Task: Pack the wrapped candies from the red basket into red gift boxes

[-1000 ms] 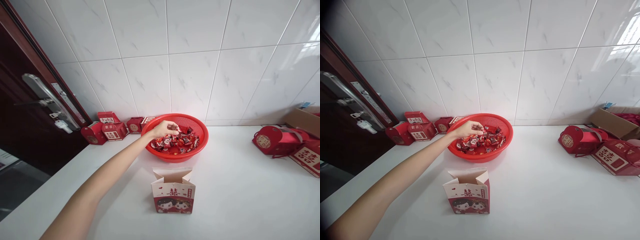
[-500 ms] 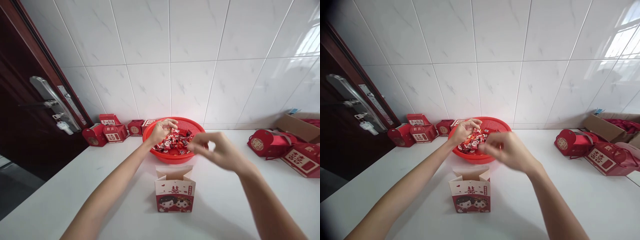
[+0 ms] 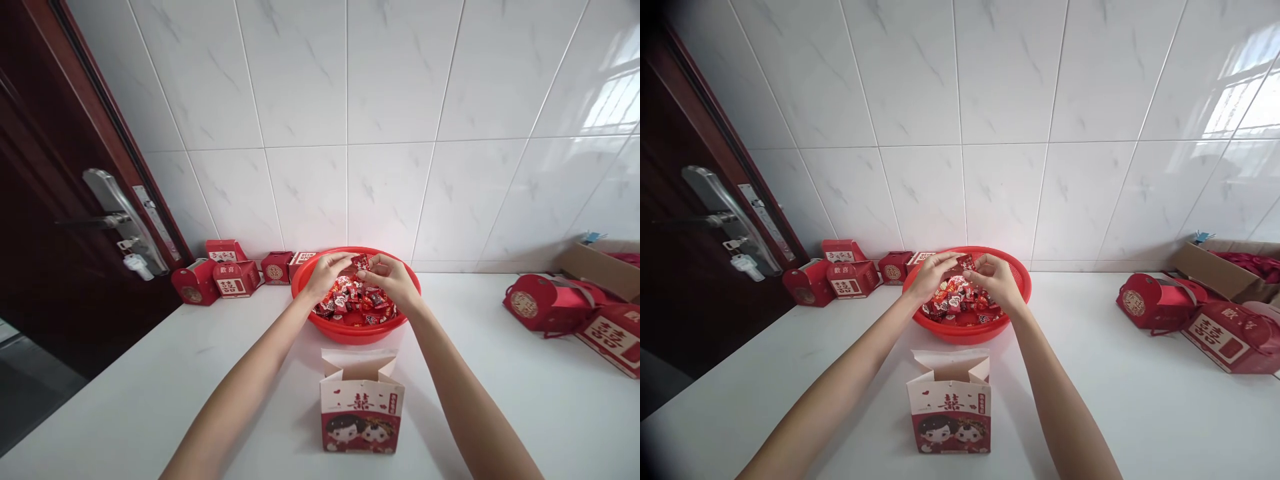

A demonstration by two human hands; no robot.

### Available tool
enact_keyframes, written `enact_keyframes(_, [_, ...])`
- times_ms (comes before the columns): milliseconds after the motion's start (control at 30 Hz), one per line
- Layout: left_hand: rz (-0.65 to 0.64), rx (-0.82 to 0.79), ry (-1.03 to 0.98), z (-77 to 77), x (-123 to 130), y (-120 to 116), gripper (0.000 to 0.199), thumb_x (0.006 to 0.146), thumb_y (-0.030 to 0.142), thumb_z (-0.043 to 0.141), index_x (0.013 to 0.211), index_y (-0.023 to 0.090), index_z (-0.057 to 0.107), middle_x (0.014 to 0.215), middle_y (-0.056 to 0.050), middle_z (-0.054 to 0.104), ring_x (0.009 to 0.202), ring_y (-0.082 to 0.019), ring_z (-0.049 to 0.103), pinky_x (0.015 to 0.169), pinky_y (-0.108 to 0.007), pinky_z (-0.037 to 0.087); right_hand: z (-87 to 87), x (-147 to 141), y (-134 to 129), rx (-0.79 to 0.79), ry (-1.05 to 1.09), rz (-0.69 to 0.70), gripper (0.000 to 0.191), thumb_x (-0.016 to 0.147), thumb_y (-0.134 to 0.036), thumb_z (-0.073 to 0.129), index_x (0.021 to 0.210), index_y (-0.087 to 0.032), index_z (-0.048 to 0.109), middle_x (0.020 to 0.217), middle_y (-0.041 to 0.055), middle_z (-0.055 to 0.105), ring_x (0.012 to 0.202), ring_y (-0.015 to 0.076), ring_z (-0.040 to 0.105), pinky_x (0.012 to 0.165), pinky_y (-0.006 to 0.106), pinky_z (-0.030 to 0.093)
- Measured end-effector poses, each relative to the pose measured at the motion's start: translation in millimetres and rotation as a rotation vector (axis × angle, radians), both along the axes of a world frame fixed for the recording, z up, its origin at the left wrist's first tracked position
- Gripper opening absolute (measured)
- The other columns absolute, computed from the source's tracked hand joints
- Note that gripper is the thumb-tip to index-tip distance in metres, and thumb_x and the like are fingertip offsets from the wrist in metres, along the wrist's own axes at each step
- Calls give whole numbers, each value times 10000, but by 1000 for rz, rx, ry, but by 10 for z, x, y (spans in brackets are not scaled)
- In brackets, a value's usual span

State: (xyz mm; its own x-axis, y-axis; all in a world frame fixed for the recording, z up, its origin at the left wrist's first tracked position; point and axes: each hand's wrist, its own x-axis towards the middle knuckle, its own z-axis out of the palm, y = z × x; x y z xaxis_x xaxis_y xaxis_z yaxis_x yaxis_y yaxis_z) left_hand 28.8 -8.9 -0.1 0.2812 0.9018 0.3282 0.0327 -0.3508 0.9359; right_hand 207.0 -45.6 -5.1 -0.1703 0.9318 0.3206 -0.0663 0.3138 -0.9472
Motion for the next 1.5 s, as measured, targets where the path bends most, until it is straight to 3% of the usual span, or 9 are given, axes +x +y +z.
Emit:
enact_keyframes(100, [15,1,124,-44,-24,15,305,917,463,530,825,218,687,885,-34,727,942,-223,651,864,-355,531,-51,-10,36,-17,-2,-11,479,647,-535,864,774,-211,534,687,-23,639,645,152,619,659,312,512])
enact_keyframes(333, [-96,76,278,-31,-105,56,426,777,603,704,717,186,639,790,-6,672,800,-172,625,765,-295,517,-122,-52,75,-18,-75,9,450,693,-517,805,924,-218,561,692,-35,641,702,190,677,666,320,514])
enact_keyframes(533, [-136,26,460,-98,-229,247,356,866,411,678,1133,178,705,1156,-79,746,1048,-224,684,895,-324,540,-210,-39,89,-30,-94,-137,358,716,-435,755,905,-228,531,627,-39,638,600,189,649,579,307,479])
enact_keyframes(767, [-314,93,1027,-264,-313,378,179,808,255,707,956,175,766,983,-48,782,927,-224,702,821,-279,510,-220,-41,99,-128,25,-232,261,692,-272,705,845,-242,496,699,-20,677,627,193,677,591,315,522])
enact_keyframes(1033, [-369,242,1251,-311,-228,353,542,717,169,745,1256,205,700,1355,-95,670,1285,-290,568,1052,-322,435,-238,-35,130,-121,-18,-240,244,670,-250,682,840,-236,508,710,-16,683,622,174,654,594,308,523])
enact_keyframes(1133, [-343,197,1308,-290,-219,346,643,702,171,755,1335,202,650,1365,-98,657,1244,-290,599,1023,-309,453,-237,-32,117,-120,-29,-244,241,665,-251,674,851,-231,523,708,-13,677,633,177,650,589,303,515])
enact_keyframes(1233, [-295,210,1329,-257,-213,329,545,716,145,711,1258,195,694,1238,-90,702,1120,-282,648,920,-297,487,-240,-26,103,-121,-47,-265,235,664,-255,672,852,-230,532,698,-12,680,644,189,659,567,295,505])
enact_keyframes(1400, [-52,247,1380,-203,-210,287,314,693,106,639,963,187,776,1056,-112,736,1025,-312,660,791,-319,491,-250,-20,91,-139,-38,-235,246,688,-259,662,916,-222,577,731,8,706,671,213,684,566,304,516])
enact_keyframes(1500, [-72,208,1399,-195,-200,271,133,704,151,625,721,180,754,783,-90,732,813,-280,672,686,-319,475,-258,-18,100,-111,-49,-226,185,696,-258,679,848,-221,580,729,18,698,698,219,685,589,312,527])
